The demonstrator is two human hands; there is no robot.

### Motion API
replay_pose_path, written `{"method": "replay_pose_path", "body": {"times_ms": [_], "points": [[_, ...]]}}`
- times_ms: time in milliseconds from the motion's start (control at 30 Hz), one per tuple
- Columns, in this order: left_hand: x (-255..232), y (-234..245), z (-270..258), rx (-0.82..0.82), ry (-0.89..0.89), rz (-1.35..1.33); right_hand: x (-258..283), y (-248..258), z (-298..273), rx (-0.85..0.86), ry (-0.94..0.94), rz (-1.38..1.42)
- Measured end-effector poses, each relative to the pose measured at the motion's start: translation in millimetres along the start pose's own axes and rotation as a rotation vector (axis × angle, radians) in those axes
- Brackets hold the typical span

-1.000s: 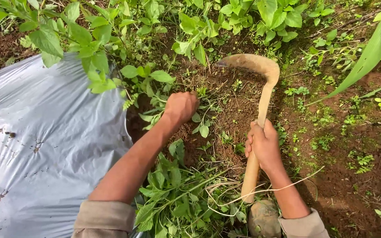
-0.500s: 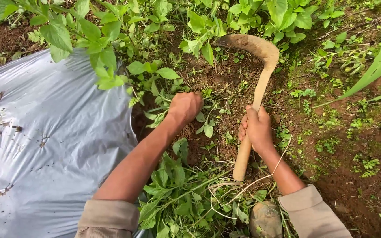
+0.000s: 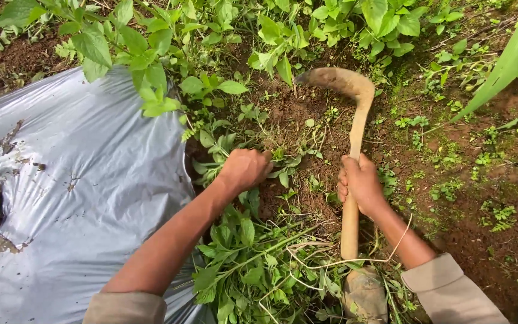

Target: The person uses a sickle to cut weeds growing along the edge of a plastic ground cover in a garden. They gather the cut weeds by hand and move them aside, continuing the weeding process along the row.

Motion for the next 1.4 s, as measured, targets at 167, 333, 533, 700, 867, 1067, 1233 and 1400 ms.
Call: {"method": "replay_pose_path", "body": {"times_ms": [167,333,533,700,867,1067,1233,1400], "points": [[-13,-41,9,0.240,-0.182,0.125,-7,11,-54,0.344,-0.303,-0.431],[-43,50,4,0.163,-0.114,0.155,-6,40,-32,0.173,-0.147,-0.317],[-64,51,75,-0.174,0.043,0.241,24,54,-18,-0.083,0.047,-0.163],[-66,40,110,-0.177,0.151,0.451,-5,43,-26,-0.228,0.082,0.046],[-42,38,105,-0.159,0.143,0.341,-44,36,-72,0.066,-0.234,-0.213],[-12,63,58,-0.201,0.316,0.385,-19,28,-36,-0.033,-0.039,-0.109],[44,-16,78,-0.092,0.368,0.412,18,-7,-8,-0.135,0.137,0.060],[49,-23,72,-0.067,0.357,0.274,-18,-21,-6,0.118,-0.036,-0.168]]}}
Point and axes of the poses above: each hand's wrist, its own z-axis towards the middle knuckle, its own y-axis out of the back of the hand, x = y × z, the point moved 3 cm from there along z, towards the middle knuckle, and after that the axes turned 2 degrees about z, right-handed, at the moved point
